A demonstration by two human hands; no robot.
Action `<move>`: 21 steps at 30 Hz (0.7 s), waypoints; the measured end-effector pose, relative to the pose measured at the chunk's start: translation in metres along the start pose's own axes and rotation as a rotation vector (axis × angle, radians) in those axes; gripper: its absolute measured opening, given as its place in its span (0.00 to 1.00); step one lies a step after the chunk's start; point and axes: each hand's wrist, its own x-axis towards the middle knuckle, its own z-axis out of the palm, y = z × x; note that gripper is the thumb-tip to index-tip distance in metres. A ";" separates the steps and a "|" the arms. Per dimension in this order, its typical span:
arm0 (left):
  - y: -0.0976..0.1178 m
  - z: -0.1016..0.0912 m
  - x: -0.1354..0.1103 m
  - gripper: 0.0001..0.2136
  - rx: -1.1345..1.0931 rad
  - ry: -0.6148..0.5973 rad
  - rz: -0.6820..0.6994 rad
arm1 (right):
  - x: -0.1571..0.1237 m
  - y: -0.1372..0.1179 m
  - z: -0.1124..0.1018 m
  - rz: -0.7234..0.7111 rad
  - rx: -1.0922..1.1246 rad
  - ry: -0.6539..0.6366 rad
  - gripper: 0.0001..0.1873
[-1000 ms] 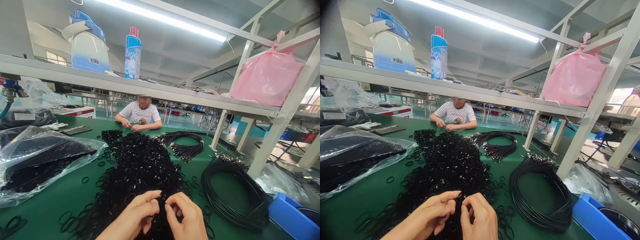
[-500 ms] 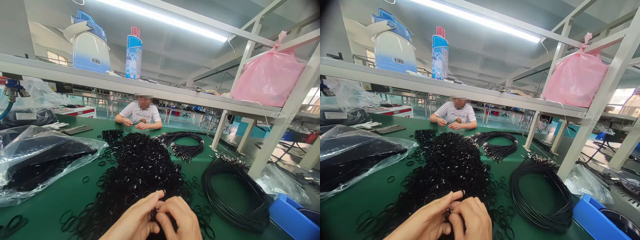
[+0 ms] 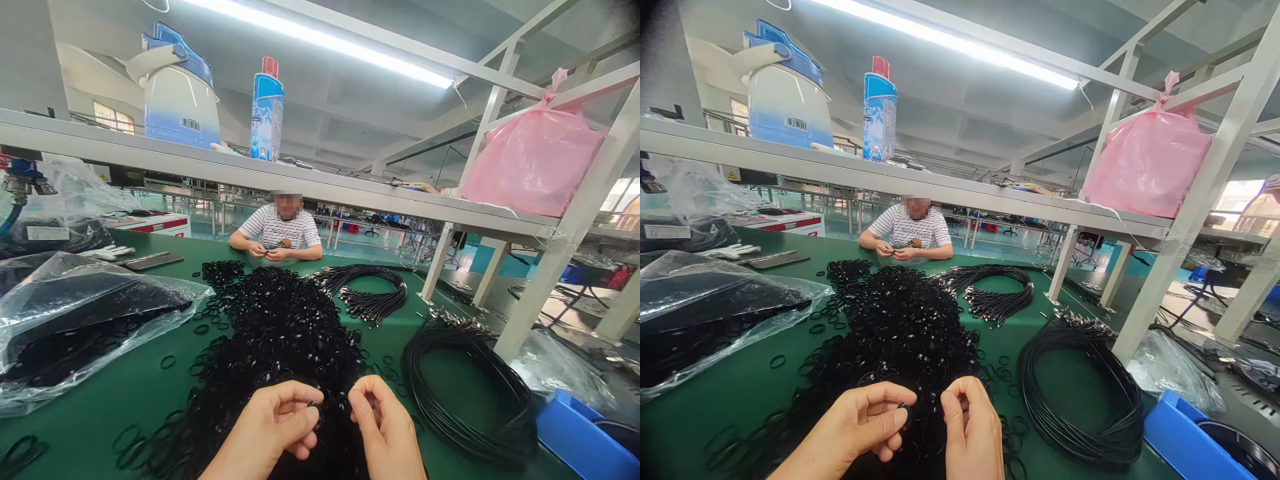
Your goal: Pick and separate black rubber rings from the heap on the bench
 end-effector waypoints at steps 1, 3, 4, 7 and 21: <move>0.001 0.000 0.000 0.16 -0.004 0.003 0.000 | 0.001 0.002 -0.001 0.011 -0.007 0.009 0.15; 0.002 -0.001 0.000 0.17 -0.005 0.007 0.003 | 0.003 0.005 -0.004 0.046 -0.020 0.033 0.15; 0.002 -0.001 0.000 0.17 -0.005 0.006 0.007 | 0.004 0.006 -0.004 0.062 -0.017 0.042 0.15; 0.001 -0.002 0.002 0.16 0.004 -0.004 0.019 | 0.005 0.009 -0.004 0.072 0.008 0.003 0.15; 0.005 -0.014 -0.004 0.15 0.724 0.106 0.372 | -0.003 -0.009 -0.003 -0.220 -0.062 -0.015 0.10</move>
